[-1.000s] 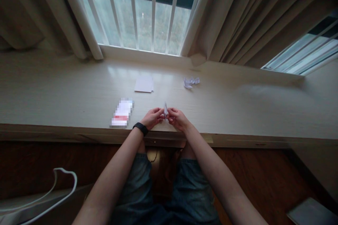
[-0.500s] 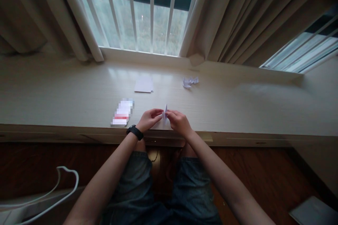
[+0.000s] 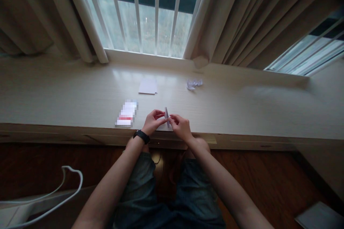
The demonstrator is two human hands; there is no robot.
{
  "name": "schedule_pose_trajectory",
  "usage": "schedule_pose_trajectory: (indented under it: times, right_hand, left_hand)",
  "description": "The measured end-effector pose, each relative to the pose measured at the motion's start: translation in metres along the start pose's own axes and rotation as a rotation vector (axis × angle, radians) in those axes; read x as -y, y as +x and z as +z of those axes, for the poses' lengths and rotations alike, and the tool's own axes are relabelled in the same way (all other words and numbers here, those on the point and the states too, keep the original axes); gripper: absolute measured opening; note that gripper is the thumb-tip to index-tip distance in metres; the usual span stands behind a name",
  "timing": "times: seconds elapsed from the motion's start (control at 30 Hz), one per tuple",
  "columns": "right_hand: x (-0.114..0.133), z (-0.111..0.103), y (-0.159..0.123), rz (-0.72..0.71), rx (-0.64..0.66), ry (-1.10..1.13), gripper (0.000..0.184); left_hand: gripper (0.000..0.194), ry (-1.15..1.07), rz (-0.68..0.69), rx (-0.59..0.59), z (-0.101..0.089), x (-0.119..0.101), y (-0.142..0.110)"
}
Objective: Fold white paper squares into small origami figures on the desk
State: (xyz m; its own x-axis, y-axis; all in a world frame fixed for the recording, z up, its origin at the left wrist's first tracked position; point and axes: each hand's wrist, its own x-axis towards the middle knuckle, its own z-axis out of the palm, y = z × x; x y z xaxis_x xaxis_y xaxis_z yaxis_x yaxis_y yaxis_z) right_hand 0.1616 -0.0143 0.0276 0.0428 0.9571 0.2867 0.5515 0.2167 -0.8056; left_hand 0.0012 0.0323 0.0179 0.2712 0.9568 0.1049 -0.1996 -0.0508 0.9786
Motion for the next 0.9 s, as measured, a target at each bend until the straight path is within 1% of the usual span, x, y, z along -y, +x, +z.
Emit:
schedule_pose_trajectory:
  times: [0.07,0.2,0.27,0.43,0.5,0.57,0.63,0.7,0.77,0.9]
  right_hand:
    - [0.001,0.000,0.002,-0.005,0.022,-0.072,0.021]
    - [0.004,0.002,0.006,0.002,0.053,-0.145,0.021]
    - [0.006,0.002,0.007,0.011,0.051,-0.191,0.022]
    - [0.007,0.000,0.009,0.027,0.020,-0.265,0.022]
    - [0.005,-0.001,0.009,0.032,0.017,-0.277,0.022]
    - [0.003,-0.002,0.010,0.044,0.013,-0.273,0.021]
    - [0.000,-0.001,0.010,0.059,-0.001,-0.257,0.020]
    - [-0.002,0.001,0.011,0.079,-0.033,-0.209,0.018]
    - [-0.004,0.003,0.011,0.106,-0.053,-0.118,0.020]
    - [-0.008,0.007,0.012,0.212,-0.041,0.177,0.028]
  left_hand:
    - [0.040,0.020,0.004,0.000,0.001,-0.001,0.000]
    - [0.039,0.074,0.016,-0.010,0.005,0.000,0.001]
    - [0.037,0.106,0.017,-0.035,0.006,0.002,0.002]
    - [0.041,0.187,-0.119,-0.148,0.005,0.003,0.003]
    - [0.035,0.287,-0.137,-0.141,0.004,0.000,0.003]
    - [0.025,0.429,-0.107,-0.122,0.004,-0.002,0.002]
    - [0.020,0.516,-0.074,-0.122,0.005,-0.004,0.001]
    - [0.022,0.477,-0.083,-0.129,0.009,-0.003,0.001]
    - [0.025,0.362,-0.120,-0.128,0.013,-0.001,0.000]
    - [0.033,0.158,-0.158,-0.190,0.018,0.000,-0.002]
